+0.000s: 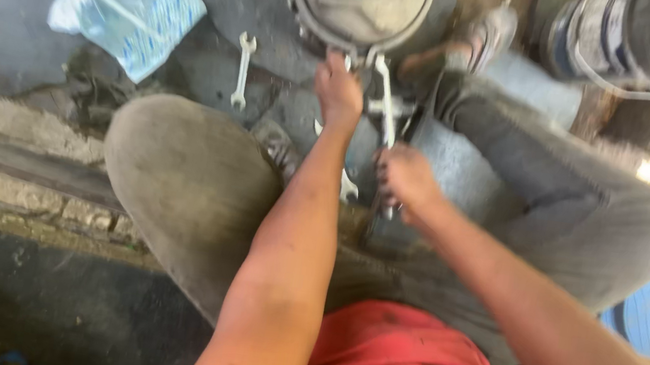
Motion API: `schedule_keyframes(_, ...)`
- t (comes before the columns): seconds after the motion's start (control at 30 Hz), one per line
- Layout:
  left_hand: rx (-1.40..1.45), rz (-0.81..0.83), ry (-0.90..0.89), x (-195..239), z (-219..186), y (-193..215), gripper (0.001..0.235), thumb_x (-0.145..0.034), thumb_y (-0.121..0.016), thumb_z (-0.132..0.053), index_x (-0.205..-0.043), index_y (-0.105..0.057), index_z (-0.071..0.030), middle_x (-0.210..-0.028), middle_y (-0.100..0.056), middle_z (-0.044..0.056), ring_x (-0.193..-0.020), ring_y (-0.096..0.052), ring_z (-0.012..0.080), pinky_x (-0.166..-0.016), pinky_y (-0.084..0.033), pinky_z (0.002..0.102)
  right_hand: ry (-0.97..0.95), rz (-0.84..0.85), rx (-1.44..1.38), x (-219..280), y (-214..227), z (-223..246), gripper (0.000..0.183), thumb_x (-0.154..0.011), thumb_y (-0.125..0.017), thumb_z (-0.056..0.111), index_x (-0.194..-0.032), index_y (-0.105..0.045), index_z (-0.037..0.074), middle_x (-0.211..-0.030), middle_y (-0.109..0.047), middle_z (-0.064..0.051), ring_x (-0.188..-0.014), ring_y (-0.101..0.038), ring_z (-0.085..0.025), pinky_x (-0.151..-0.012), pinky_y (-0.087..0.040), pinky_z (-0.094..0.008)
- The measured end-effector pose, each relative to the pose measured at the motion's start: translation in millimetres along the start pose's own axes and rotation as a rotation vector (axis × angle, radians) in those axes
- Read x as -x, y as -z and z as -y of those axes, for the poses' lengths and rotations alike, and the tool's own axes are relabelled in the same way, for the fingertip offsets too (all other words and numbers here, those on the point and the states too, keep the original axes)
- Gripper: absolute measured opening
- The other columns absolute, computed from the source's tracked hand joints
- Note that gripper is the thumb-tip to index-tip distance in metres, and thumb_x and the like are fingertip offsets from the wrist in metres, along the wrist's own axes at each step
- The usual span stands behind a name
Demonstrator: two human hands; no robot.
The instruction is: The person sits on the ground and uses a wrench and a hammer to work on a circular metal mechanical part. They repeatedly tighten bolts and tap the part with the hammer while another person observes. The person then places the tools and the part on a nearby table.
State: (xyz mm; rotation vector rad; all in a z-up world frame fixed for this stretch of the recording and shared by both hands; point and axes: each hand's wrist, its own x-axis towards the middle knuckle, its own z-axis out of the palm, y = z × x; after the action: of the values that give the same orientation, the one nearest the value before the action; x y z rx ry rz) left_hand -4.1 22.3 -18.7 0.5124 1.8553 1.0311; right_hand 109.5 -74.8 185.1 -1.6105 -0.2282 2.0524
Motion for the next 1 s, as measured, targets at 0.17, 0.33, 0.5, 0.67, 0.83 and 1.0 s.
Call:
schedule_keyframes(0.17, -0.447, -0.058, -0.564, -9.5, -27.2, -8.2, 0.043, -0.086, -0.066, -0.009, -0.126, -0.053, 0.001, -0.109, -0.062, 0.028, -0.102, -0.058, 0.0494, -0.09, -0.045, 0.056, -0.09, 0.009, 0.219, -5.6, -7.5, 47.9, 0.009, -0.091, -0.053, 0.011, -0.096, -0.057, 0.005, -0.058, -0.048, -0.002, -0.045, -0.048, -0.016, -0.041, -0.04, -0.034)
schedule_keyframes(0.33, -0.422, -0.077, -0.549, 5.8, -17.6, 5.3, 0.03, -0.088, -0.064, -0.006, -0.116, -0.056, -0.003, -0.103, -0.064, 0.026, -0.098, -0.06, 0.0451, -0.083, -0.047, 0.054, 0.099, -0.028, 0.921, 2.5, -41.2, 72.5, 0.02, -0.094, -0.051, 0.017, -0.105, -0.063, 0.004, -0.066, -0.072, -0.008, -0.049, -0.061, -0.018, -0.042, -0.044, -0.032)
schedule_keyframes(0.5, -0.273, -0.075, -0.449, 1.2, -33.6, -0.2, 0.019, -0.102, -0.052, -0.019, -0.112, -0.061, -0.005, -0.098, -0.066, 0.018, -0.091, -0.063, 0.034, -0.08, -0.05, 0.047, 0.158, -0.057, 0.787, -3.1, -38.0, 88.7, 0.023, -0.089, -0.046, 0.01, -0.111, -0.05, 0.002, -0.071, -0.067, -0.015, -0.045, -0.064, -0.022, -0.036, -0.039, -0.035)
schedule_keyframes(0.67, 0.568, 0.073, 0.163, 7.2, -59.6, 8.2, 0.044, -0.099, -0.048, -0.041, -0.098, -0.059, 0.001, -0.088, -0.063, 0.011, -0.073, -0.064, 0.0202, -0.057, -0.047, 0.034, 0.714, -0.243, 1.198, -40.1, 5.3, 62.1, 0.024, -0.092, -0.057, 0.01, -0.11, -0.049, -0.004, -0.077, -0.068, -0.025, -0.068, -0.069, -0.041, -0.061, -0.054, -0.048)
schedule_keyframes(0.83, 0.633, 0.06, 0.269, 22.3, -80.1, 14.6, 0.042, -0.098, -0.051, -0.043, -0.102, -0.056, -0.002, -0.087, -0.06, 0.01, -0.068, -0.057, 0.0187, -0.051, -0.043, 0.031, 1.035, -0.337, 1.409, -122.9, 23.4, 27.9, 0.051, -0.094, -0.06, 0.013, -0.132, -0.04, -0.015, -0.082, -0.063, -0.034, -0.074, -0.063, -0.052, -0.068, -0.052, -0.057)
schedule_keyframes(1.0, 0.594, 0.031, 0.321, 26.8, -83.4, 19.6, 0.044, -0.098, -0.05, -0.046, -0.105, -0.055, -0.002, -0.089, -0.061, 0.008, -0.068, -0.059, 0.0154, -0.05, -0.044, 0.029, 1.317, -0.387, 1.326, -180.1, 19.2, 13.5, 0.04, -0.097, -0.059, 0.01, -0.129, -0.044, -0.009, -0.097, -0.062, -0.034, -0.084, -0.062, -0.051, -0.073, -0.052, -0.055)
